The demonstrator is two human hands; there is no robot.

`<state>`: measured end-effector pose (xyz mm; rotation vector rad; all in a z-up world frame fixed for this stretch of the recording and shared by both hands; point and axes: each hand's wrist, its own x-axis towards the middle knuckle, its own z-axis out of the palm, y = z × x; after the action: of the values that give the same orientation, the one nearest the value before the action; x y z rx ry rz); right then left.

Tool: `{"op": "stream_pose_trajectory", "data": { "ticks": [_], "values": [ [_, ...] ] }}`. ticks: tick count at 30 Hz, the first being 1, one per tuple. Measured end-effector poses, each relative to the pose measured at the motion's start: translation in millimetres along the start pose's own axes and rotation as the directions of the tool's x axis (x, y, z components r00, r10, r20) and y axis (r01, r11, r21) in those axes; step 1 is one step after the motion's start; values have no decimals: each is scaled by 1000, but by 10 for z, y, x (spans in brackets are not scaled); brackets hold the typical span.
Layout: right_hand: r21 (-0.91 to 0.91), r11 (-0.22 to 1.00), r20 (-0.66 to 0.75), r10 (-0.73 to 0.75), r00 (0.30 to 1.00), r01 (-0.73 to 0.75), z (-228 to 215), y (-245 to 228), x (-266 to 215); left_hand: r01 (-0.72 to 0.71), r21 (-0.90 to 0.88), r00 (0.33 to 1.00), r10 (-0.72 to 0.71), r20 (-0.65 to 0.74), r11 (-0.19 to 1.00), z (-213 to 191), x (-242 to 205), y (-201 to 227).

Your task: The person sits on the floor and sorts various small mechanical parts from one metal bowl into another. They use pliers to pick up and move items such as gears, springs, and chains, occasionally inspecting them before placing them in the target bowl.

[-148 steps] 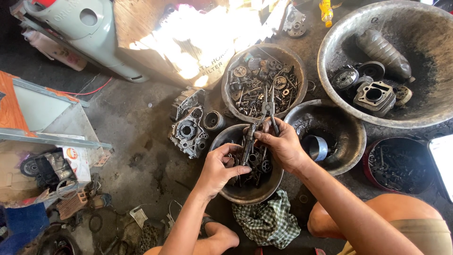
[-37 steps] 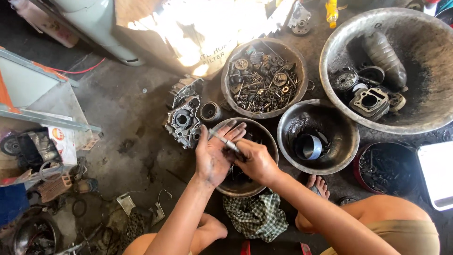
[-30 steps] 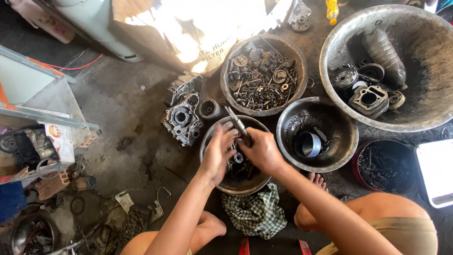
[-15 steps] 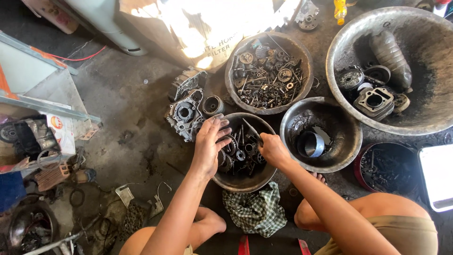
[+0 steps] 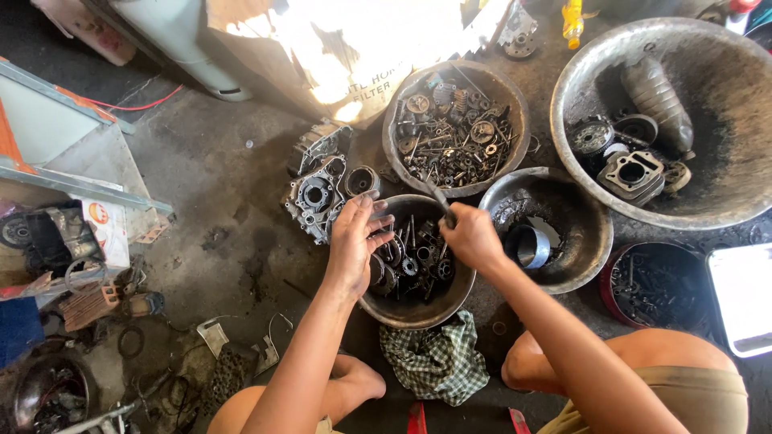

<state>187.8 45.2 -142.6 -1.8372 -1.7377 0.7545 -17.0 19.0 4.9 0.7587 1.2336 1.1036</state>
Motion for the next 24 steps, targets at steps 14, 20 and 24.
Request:
{"op": "stream_pose_trajectory", "data": {
  "ticks": [14,20,24],
  "values": [
    [306,882,-573,-131,809,359,-2016,-1253,-921,-183,-114,978,193,80,976,-29,342,378],
    [120,913,-518,-276,809,389,-2202,-1075,-887,-132,15,986,130,102,991,107,436,241],
    [77,946,-326,-275,904,316,-1788,-326,-608,-173,565,981,93,168,806,214,595,267]
  ]
}}
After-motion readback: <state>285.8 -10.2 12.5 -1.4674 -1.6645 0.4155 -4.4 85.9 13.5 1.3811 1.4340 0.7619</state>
